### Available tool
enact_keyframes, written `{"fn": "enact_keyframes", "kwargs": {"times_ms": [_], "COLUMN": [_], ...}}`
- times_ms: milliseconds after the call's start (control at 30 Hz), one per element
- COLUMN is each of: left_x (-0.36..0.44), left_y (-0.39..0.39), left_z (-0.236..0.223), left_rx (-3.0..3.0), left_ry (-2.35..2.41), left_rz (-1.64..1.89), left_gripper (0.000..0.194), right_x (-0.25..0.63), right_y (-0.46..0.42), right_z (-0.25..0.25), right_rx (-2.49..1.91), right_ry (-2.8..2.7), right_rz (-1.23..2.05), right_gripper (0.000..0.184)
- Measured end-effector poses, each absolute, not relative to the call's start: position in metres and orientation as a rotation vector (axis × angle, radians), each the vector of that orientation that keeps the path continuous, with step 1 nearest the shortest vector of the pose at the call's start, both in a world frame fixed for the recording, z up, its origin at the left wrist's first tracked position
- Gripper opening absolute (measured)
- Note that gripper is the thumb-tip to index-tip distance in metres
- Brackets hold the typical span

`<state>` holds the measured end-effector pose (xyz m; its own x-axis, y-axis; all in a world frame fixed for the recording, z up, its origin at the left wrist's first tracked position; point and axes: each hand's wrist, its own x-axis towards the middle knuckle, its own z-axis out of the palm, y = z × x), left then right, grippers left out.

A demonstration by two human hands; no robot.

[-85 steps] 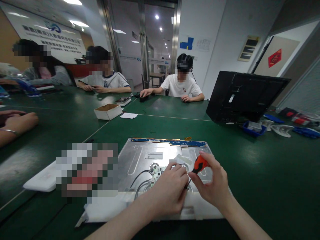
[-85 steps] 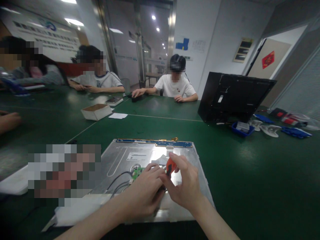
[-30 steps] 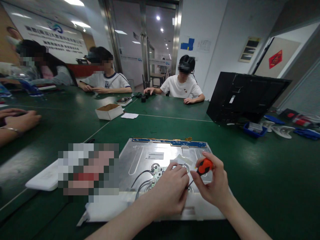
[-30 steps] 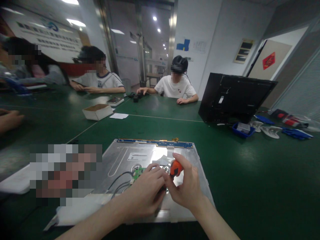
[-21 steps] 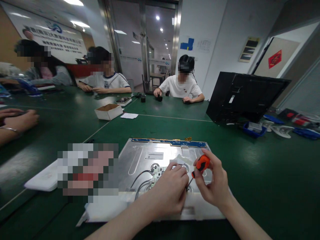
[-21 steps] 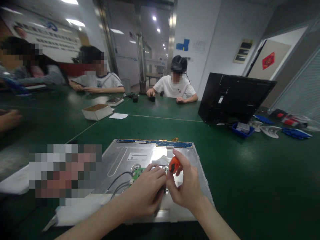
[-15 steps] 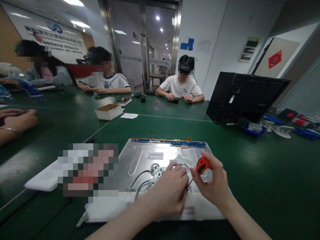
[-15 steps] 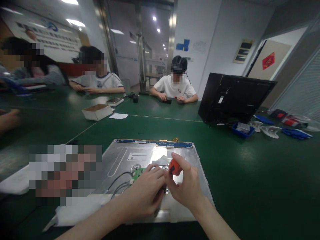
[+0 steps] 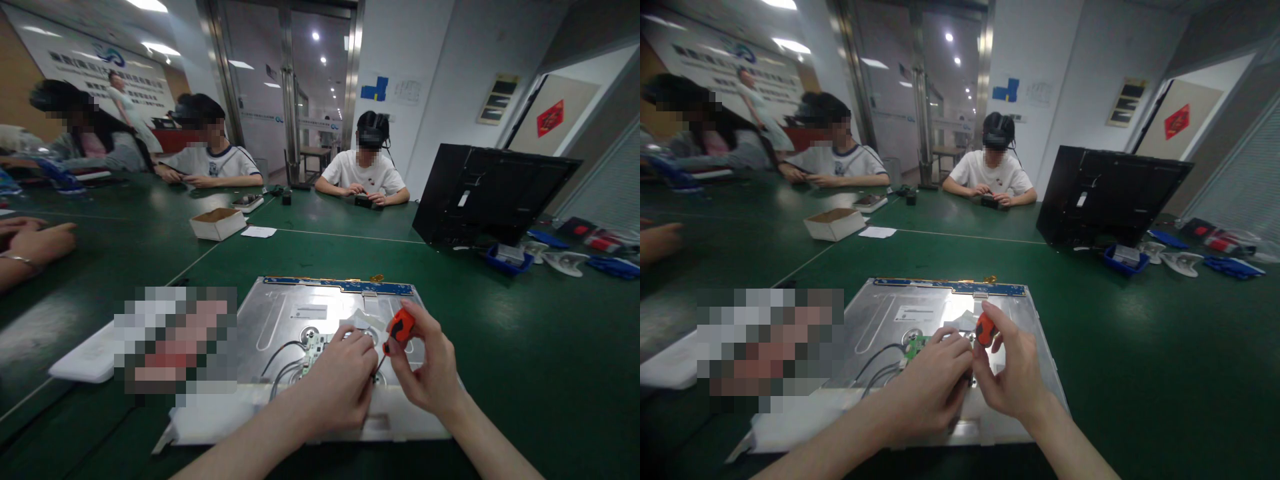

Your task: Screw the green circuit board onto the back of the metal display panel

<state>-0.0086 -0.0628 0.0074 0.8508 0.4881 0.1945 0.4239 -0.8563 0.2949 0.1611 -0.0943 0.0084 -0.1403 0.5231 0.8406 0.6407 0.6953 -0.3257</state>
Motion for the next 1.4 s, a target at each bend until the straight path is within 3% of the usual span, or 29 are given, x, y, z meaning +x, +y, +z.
{"fn": "enact_keyframes", "kwargs": {"times_ms": [233, 600, 867, 1200, 1400], "left_x": [-0.0084, -0.0089, -0.0098, -0.0088, -0.0082], "left_y": [-0.063, -0.0625, -0.0638, -0.0644, -0.0632], "left_z": [0.0054, 0.0072, 0.0081, 0.0097, 0.0064], "left_rx": [2.79, 2.813, 2.779, 2.791, 2.783], "left_ry": [0.726, 0.711, 0.714, 0.72, 0.72], "left_rz": [0.383, 0.377, 0.391, 0.4, 0.393], "left_gripper": [0.017, 0.018, 0.016, 0.019, 0.018], "right_x": [0.158, 0.1603, 0.1578, 0.1607, 0.1602], "right_y": [-0.0909, -0.0959, -0.0918, -0.0963, -0.0926], "right_z": [0.0097, 0.0122, 0.0068, 0.0129, 0.0048], "right_rx": [-0.911, -0.904, -0.958, -0.876, -0.944], "right_ry": [-1.762, -1.819, -1.748, -1.816, -1.757], "right_rz": [-0.273, -0.091, -0.244, -0.001, -0.157], "right_gripper": [0.052, 0.06, 0.056, 0.055, 0.056]}}
